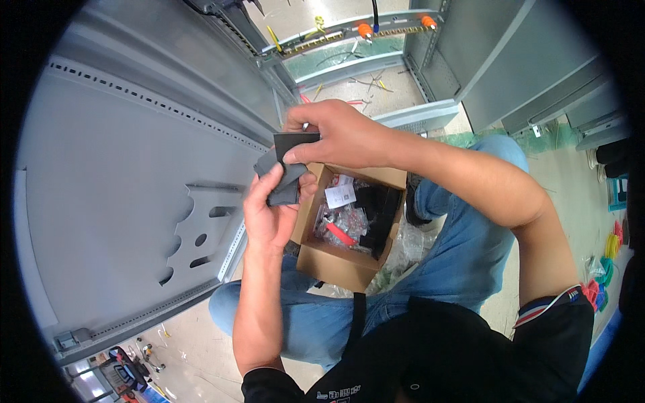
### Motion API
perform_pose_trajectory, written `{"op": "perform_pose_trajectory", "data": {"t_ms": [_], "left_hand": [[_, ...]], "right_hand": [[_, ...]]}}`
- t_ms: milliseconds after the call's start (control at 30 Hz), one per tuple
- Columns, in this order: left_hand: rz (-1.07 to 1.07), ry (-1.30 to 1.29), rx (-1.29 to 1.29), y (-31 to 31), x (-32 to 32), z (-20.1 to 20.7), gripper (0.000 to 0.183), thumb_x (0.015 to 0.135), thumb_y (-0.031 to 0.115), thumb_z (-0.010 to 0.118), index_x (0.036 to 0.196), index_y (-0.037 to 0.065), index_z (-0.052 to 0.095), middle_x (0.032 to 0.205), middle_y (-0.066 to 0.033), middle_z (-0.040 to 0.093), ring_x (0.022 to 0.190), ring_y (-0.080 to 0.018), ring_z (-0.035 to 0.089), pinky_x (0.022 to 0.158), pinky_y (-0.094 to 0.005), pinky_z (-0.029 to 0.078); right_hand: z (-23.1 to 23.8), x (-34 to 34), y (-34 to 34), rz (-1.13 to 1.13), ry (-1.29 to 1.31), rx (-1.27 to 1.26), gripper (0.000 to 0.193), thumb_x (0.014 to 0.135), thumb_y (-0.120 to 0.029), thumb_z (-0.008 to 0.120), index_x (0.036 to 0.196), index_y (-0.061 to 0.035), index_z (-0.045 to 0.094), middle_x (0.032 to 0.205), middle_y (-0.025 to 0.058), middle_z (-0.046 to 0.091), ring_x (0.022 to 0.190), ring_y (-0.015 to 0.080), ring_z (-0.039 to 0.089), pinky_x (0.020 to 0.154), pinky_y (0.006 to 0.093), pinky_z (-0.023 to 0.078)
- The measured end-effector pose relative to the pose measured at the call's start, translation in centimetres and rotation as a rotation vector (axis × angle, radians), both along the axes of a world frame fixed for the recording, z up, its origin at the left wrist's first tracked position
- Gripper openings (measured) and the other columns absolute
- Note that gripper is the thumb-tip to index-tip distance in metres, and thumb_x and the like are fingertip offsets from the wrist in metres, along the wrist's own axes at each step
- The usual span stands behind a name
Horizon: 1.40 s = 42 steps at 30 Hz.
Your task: The person unpacks small black electrical components from a cardboard box and installs them into an open electrical panel. They use a red utility knife to open plastic packaging and then place the components onto a DIN rail inside the panel.
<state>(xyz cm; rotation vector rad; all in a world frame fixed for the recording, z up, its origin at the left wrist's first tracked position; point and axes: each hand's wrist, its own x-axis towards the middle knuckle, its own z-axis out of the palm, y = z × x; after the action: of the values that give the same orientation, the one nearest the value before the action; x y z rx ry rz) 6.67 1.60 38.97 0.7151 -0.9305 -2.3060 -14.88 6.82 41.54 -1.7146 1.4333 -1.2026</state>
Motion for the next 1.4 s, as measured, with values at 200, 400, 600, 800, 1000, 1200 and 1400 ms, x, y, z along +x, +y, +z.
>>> {"op": "perform_pose_trajectory", "data": {"t_ms": [200, 400, 600, 800, 1000, 1200, 1400], "left_hand": [[0.019, 0.067, -0.043, -0.1, -0.4, 1.2, 0.061, 0.098, 0.016, 0.063, 0.153, 0.003, 0.042, 0.123, -0.0185, 0.066, 0.094, -0.0267, 0.069, 0.082, -0.0430, 0.062], [0.144, -0.040, -0.128, 0.2, -0.6, 1.6, 0.062, 0.095, 0.009, 0.061, 0.155, 0.007, 0.042, 0.122, -0.0188, 0.066, 0.093, -0.0297, 0.072, 0.083, -0.0452, 0.062], [0.133, -0.112, -0.308, 0.3, -0.7, 2.5, 0.068, 0.087, 0.007, 0.060, 0.153, 0.005, 0.041, 0.123, -0.0177, 0.064, 0.091, -0.0283, 0.071, 0.083, -0.0440, 0.061], [0.148, -0.119, -0.341, 0.1, -0.8, 1.4, 0.058, 0.092, 0.005, 0.059, 0.148, 0.002, 0.044, 0.115, -0.0155, 0.068, 0.090, -0.0238, 0.073, 0.079, -0.0377, 0.064], [0.143, -0.138, -0.312, 0.1, -1.1, 1.0, 0.049, 0.099, 0.013, 0.066, 0.144, 0.004, 0.049, 0.120, -0.0117, 0.066, 0.102, -0.0206, 0.070, 0.085, -0.0348, 0.060], [0.128, -0.334, -0.491, 0.9, -1.9, -0.4, 0.045, 0.099, 0.014, 0.069, 0.141, 0.005, 0.053, 0.122, -0.0067, 0.064, 0.110, -0.0157, 0.061, 0.099, -0.0302, 0.049], [0.055, -0.378, -0.551, 0.7, -1.8, -1.9, 0.046, 0.104, 0.023, 0.065, 0.143, 0.006, 0.048, 0.117, -0.0099, 0.065, 0.096, -0.0193, 0.068, 0.085, -0.0350, 0.058]], "right_hand": [[1.0, -0.7, -1.1, 0.056, -0.646, 0.239, 0.018, 0.095, -0.015, 0.077, 0.103, -0.0028, 0.066, 0.087, 0.0053, 0.072, 0.073, 0.0112, 0.068, 0.065, 0.0256, 0.055], [1.6, -1.8, -1.5, 0.242, -0.537, 0.349, 0.032, 0.096, -0.017, 0.077, 0.121, -0.0015, 0.065, 0.082, 0.0024, 0.070, 0.064, 0.0088, 0.066, 0.058, 0.0244, 0.053], [-0.5, -0.2, -1.8, -0.036, -0.064, 0.026, 0.050, 0.087, -0.020, 0.083, 0.131, -0.0041, 0.064, 0.084, 0.0067, 0.069, 0.070, 0.0104, 0.064, 0.063, 0.0303, 0.054], [-2.4, 0.3, -1.4, 0.067, 0.281, 0.019, 0.057, 0.097, -0.046, 0.066, 0.130, 0.0005, 0.061, 0.100, 0.0282, 0.070, 0.096, 0.0504, 0.067, 0.083, 0.0546, 0.053], [-1.7, -0.5, -1.5, 0.237, 0.259, 0.116, 0.053, 0.096, -0.043, 0.068, 0.126, 0.0000, 0.059, 0.094, 0.0275, 0.071, 0.091, 0.0488, 0.069, 0.080, 0.0538, 0.053], [-0.8, -0.7, -0.9, 0.253, 0.334, 0.231, 0.062, 0.079, -0.049, 0.084, 0.112, 0.0001, 0.065, 0.094, 0.0252, 0.073, 0.089, 0.0441, 0.071, 0.080, 0.0501, 0.055], [-2.5, -1.3, -1.7, 0.395, 0.421, 0.216, 0.051, 0.086, -0.043, 0.078, 0.105, 0.0030, 0.066, 0.093, 0.0241, 0.073, 0.088, 0.0428, 0.073, 0.080, 0.0470, 0.056]]}}
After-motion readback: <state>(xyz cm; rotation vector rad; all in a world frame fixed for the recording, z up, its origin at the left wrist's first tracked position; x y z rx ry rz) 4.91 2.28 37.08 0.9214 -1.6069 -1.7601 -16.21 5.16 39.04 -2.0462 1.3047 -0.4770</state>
